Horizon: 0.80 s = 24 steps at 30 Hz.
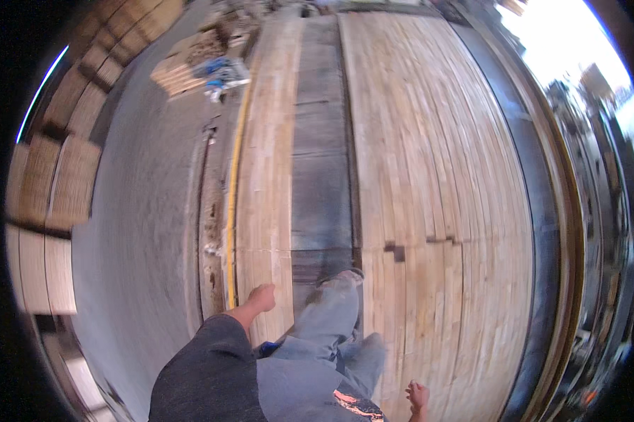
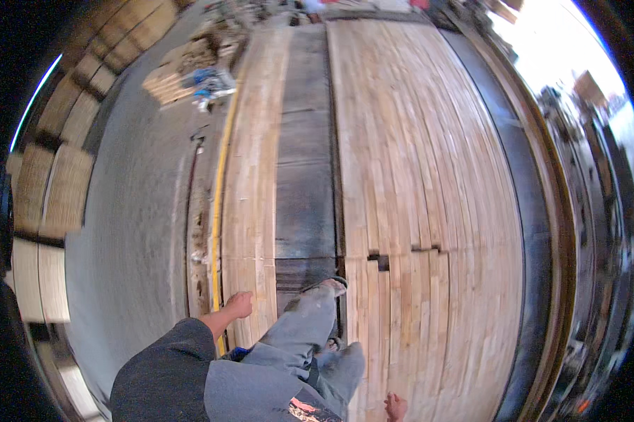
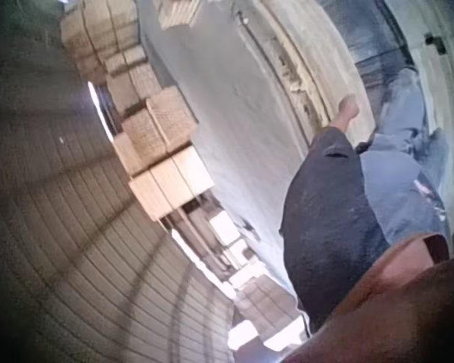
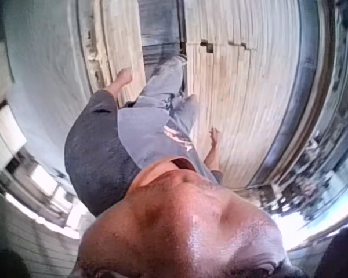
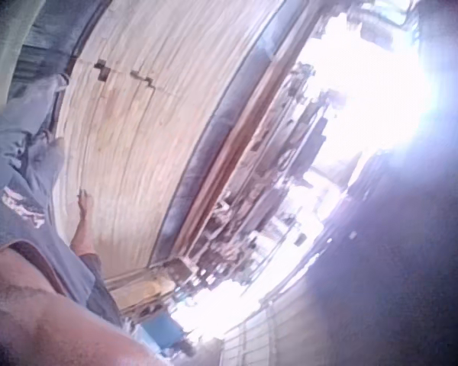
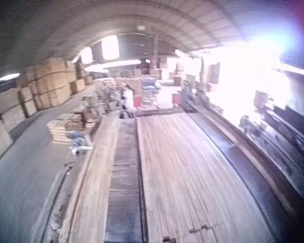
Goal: The person arranges wooden planks on a large flat surface, fitting them together by hand. Later, the person uses a metal rod to scrape accumulated sawdust from a woodworking machine.
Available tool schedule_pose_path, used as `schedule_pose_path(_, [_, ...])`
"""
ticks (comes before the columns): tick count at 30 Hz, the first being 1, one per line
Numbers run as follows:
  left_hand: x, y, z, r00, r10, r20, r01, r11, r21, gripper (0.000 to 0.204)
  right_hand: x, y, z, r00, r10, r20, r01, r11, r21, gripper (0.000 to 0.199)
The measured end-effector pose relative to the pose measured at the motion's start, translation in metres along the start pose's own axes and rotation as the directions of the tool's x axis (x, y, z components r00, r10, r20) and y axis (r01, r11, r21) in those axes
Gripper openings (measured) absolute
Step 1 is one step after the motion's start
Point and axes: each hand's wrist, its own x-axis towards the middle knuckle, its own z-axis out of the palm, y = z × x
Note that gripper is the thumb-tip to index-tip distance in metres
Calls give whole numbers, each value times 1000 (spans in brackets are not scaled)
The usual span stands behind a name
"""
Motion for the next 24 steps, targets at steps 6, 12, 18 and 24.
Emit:
schedule_pose_path(6, [-145,-20,-4,969,-155,-192,82,936,-342,33,-15,-185,33,948,-298,108,311,941,-134,42])
schedule_pose_path(12, [-290,-67,197,905,-405,-131,253,760,-599,38,-27,-389,118,783,-302,544,593,627,-505,42])
schedule_pose_path(18, [-355,-69,235,817,-571,79,459,562,-689,43,-61,-469,221,692,-296,659,715,406,-569,37])
schedule_pose_path(24, [-338,7,251,835,-538,115,423,496,-758,49,-77,-488,181,692,-233,683,716,341,-609,36])
